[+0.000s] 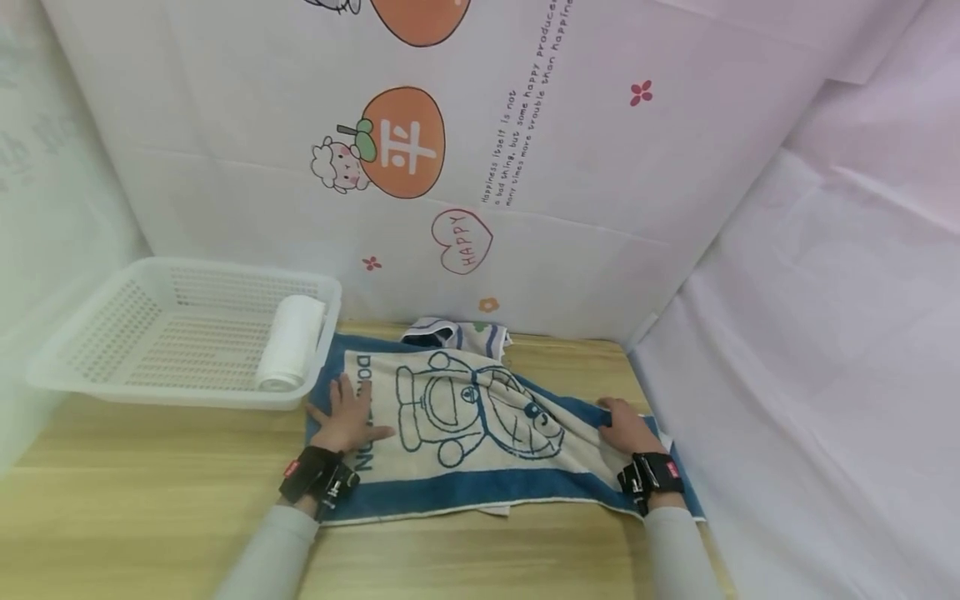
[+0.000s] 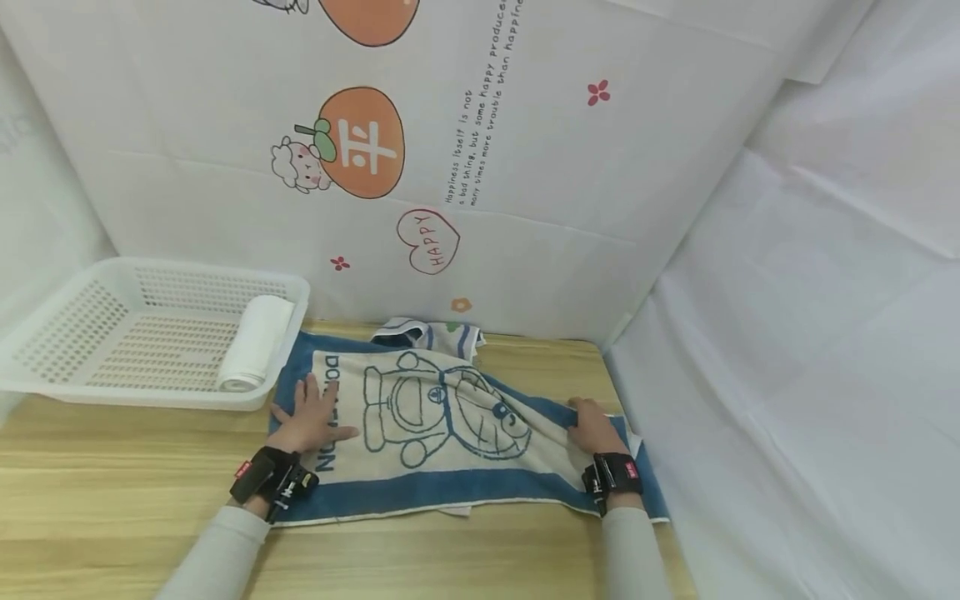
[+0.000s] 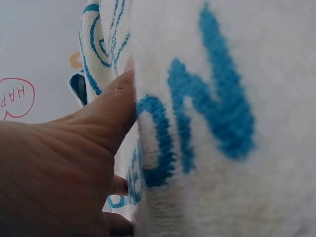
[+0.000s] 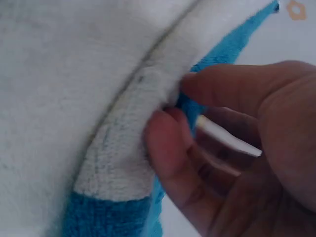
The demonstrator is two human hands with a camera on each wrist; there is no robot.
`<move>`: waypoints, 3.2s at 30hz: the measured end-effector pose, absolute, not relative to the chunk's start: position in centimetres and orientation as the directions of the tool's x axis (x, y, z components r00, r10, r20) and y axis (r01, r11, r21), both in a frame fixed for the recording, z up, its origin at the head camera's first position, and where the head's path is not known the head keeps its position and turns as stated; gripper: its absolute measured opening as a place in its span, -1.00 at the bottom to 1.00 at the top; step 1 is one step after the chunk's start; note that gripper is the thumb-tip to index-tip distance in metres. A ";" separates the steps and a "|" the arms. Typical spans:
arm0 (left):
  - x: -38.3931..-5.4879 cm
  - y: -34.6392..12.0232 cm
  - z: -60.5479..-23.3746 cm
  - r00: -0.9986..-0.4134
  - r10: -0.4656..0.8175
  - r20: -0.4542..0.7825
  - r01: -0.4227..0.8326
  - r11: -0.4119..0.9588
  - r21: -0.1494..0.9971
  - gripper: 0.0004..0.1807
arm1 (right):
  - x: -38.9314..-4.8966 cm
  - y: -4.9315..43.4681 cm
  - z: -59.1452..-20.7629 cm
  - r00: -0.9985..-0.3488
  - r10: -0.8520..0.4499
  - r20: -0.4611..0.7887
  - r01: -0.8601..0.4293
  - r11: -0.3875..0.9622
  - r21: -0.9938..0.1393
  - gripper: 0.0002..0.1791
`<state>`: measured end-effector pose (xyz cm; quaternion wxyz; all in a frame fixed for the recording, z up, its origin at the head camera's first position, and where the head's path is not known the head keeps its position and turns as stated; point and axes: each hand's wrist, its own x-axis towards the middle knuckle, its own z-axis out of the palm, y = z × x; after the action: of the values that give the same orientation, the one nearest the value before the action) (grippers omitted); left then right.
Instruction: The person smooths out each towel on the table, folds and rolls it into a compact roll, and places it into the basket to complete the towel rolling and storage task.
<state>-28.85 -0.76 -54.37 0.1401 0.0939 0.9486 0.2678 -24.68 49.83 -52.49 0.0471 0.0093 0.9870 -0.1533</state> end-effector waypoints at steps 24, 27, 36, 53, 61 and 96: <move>-28.5 -0.2 -53.8 -0.948 0.238 -0.211 0.094 0.844 0.528 0.15 | -30.5 51.0 -49.1 -0.990 0.009 0.138 -0.038 0.940 -0.339 -0.40; -28.7 0.0 -53.4 -0.950 0.224 -0.219 0.086 0.858 0.506 0.12 | -30.6 49.6 -51.3 -0.988 -0.081 0.128 -0.119 0.939 -0.324 -0.47; -34.4 2.4 -50.9 -0.967 0.221 0.129 0.256 0.821 0.510 -0.81 | -33.2 43.2 -51.9 -0.987 -0.131 0.094 -0.159 0.885 -0.439 -0.66; -39.7 3.5 -52.4 -0.891 0.440 -0.117 0.336 0.809 0.482 -0.78 | -34.7 39.7 -52.6 -0.961 -0.278 -0.018 -0.217 0.789 -0.575 -0.68; -39.0 1.8 -50.8 -0.826 0.550 -0.121 0.394 0.718 0.573 -0.84 | -34.5 39.8 -51.3 -0.918 -0.384 -0.099 -0.269 0.787 -0.555 -0.81; -40.4 0.4 -56.1 -0.966 0.154 -0.209 0.033 0.871 0.491 0.03 | -34.3 48.6 -55.1 -0.954 0.112 -0.277 0.197 0.933 -0.301 0.11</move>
<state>-40.41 0.41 -56.05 0.1215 0.0486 0.9595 0.2495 -34.30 48.58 -55.05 0.1287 0.0794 0.9747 -0.1646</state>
